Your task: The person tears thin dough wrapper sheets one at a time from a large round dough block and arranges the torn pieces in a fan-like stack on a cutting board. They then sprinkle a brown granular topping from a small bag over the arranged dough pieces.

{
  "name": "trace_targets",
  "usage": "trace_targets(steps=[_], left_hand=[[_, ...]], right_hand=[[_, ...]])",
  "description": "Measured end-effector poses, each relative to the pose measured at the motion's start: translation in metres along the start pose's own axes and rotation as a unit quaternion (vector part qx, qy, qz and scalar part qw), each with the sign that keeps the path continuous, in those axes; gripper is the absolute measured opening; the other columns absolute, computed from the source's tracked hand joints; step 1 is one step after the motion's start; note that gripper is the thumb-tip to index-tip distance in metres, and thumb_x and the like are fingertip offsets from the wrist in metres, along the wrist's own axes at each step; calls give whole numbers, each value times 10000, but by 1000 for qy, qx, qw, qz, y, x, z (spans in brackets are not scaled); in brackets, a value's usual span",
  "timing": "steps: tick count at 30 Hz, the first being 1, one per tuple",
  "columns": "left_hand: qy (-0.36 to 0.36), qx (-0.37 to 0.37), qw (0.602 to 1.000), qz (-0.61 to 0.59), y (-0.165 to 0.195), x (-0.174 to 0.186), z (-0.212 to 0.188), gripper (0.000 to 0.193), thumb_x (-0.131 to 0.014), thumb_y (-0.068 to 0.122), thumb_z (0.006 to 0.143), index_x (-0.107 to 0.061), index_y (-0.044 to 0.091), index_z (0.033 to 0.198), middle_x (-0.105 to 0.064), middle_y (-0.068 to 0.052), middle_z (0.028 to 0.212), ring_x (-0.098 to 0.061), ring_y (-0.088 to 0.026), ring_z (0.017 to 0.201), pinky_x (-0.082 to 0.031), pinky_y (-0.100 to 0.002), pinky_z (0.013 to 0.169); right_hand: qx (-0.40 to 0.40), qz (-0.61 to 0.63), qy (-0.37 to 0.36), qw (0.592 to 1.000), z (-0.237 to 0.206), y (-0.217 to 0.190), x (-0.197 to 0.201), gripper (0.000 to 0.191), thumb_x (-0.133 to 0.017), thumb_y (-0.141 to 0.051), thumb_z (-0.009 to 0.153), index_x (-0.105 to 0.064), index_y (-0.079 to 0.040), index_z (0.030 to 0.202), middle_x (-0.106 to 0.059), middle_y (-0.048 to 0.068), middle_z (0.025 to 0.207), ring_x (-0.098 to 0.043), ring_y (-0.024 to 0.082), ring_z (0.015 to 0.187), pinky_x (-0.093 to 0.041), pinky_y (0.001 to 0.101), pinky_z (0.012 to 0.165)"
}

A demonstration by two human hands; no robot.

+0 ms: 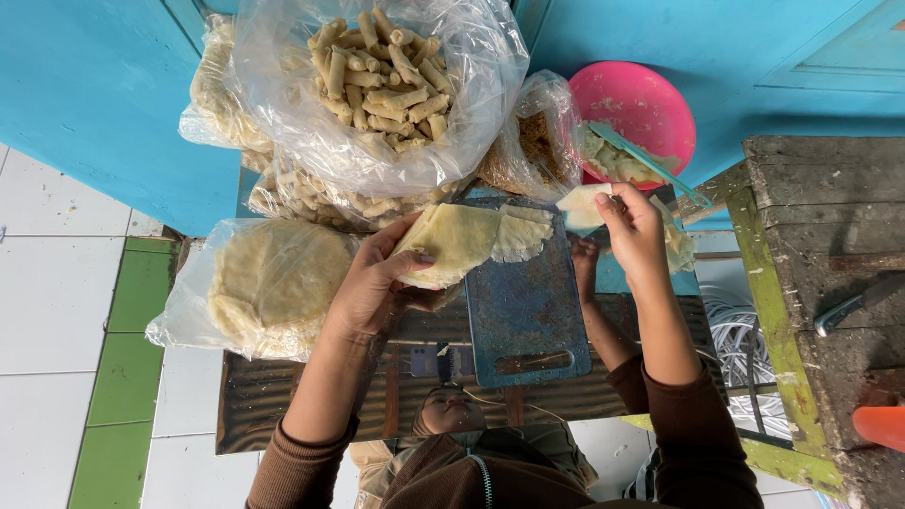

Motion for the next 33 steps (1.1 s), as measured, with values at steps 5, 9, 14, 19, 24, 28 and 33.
trace_targets(steps=[5,9,14,19,24,28,33], left_hand=[[5,1,1000,-7,-1,1,1,722,-682,39,789,-498,9,1486,-695,-114,1119,-724,-214,846,-622,-388,580],[0,-1,1000,-3,-1,1,2,712,-681,38,802,-491,8,1487,-693,-121,1111,-722,-221,842,-618,-404,579],[8,0,1000,-20,-1,2,1,720,-671,25,794,-487,11,1490,-686,-120,1141,-714,-227,907,-628,-420,614],[10,-5,999,-37,2,-1,-1,715,-660,10,794,-487,-12,1488,-677,-135,1181,-710,-235,972,-639,-435,683],[6,-7,999,-41,2,-1,-1,718,-658,11,790,-486,-16,1487,-676,-141,1183,-713,-242,960,-633,-434,677],[4,-10,999,-38,1,1,1,720,-666,3,800,-477,-15,1494,-675,-144,1195,-712,-242,978,-638,-434,699],[0,-9,999,-34,-1,3,1,717,-669,5,807,-473,-14,1497,-673,-140,1195,-712,-235,975,-642,-431,700]], right_hand=[[66,11,39,997,-1,-16,-5,169,-634,-163,1091,-694,-23,1164,-716,-7,995,-616,25,876,-487,198,765],[142,-227,17,963,-30,-29,-62,152,-671,-72,1023,-734,-68,1162,-757,94,1159,-729,142,921,-562,294,749],[319,-282,-76,902,-69,-68,-118,339,-668,47,937,-694,-28,1267,-731,149,1248,-720,284,1151,-504,454,1076],[338,-286,-114,889,-81,-82,-130,354,-664,67,923,-670,2,1271,-714,184,1244,-691,330,1182,-526,456,1095],[330,-287,-123,891,-83,-81,-132,382,-647,102,889,-680,5,1257,-708,190,1269,-675,332,1226,-558,416,1044],[317,-310,-115,889,-84,-78,-129,389,-654,104,894,-680,1,1268,-702,189,1276,-669,320,1221,-563,408,1030],[321,-339,-125,876,-90,-78,-130,462,-645,127,843,-650,18,1292,-689,193,1298,-667,329,1225,-568,410,1018]])
Point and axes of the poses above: each hand's wrist, its own z-axis towards the middle knuckle, its own x-axis out of the back of the hand, y = z × x, the point moved 10 cm from there along z, towards the middle knuckle
